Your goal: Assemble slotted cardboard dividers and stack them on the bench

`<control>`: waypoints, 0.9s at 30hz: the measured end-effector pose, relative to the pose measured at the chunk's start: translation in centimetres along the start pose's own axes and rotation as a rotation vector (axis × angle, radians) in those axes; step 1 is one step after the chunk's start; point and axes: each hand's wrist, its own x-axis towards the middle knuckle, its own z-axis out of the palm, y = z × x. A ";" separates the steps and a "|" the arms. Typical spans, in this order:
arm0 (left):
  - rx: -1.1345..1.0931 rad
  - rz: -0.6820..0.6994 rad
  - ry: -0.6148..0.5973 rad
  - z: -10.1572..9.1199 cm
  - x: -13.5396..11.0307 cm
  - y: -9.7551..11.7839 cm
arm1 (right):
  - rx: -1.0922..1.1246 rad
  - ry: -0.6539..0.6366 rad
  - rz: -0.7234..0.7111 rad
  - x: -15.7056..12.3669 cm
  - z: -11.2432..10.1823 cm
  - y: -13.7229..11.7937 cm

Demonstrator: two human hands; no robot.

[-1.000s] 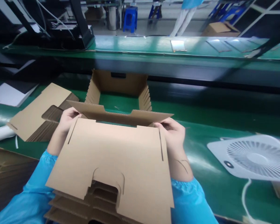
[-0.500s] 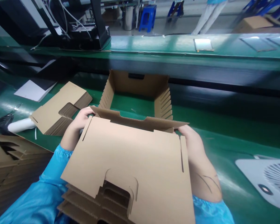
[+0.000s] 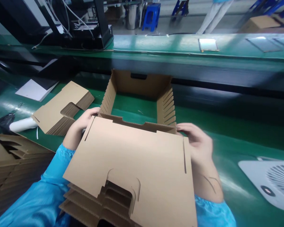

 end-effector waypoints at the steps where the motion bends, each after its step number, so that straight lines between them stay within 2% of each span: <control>1: -0.090 -0.007 0.007 -0.1 0.1 0.1 | 0.096 0.084 -0.074 0.0 0.0 0.1; 3: -0.311 0.017 0.055 -0.1 0.2 0.4 | 0.274 0.139 -0.145 -0.1 0.0 0.2; 5: -0.460 0.047 0.084 0.2 0.1 0.9 | 0.313 0.065 -0.147 -0.3 0.0 0.1; 8: -0.493 0.025 0.013 0.9 -0.2 1.5 | 0.225 -0.025 -0.118 -0.3 0.1 0.0; 11: -0.483 0.020 -0.004 1.4 -0.3 2.0 | 0.238 -0.016 -0.098 -0.4 0.3 -0.2; 15: -0.471 0.003 0.022 1.7 -0.3 2.0 | 0.210 0.115 -0.051 -0.7 0.8 -0.3; 19: -0.392 0.026 0.142 2.0 -0.1 1.7 | 0.113 0.315 -0.046 -1.0 0.9 0.3; 21: -0.345 0.058 0.164 2.0 -0.1 1.6 | 0.089 0.338 -0.072 -1.0 0.7 0.7; 24: -0.341 0.069 0.125 1.6 0.0 1.4 | 0.083 0.207 -0.105 -0.8 0.2 1.0; 27: -0.358 0.079 0.069 1.1 0.1 1.2 | 0.120 0.077 -0.211 -0.5 -0.4 0.9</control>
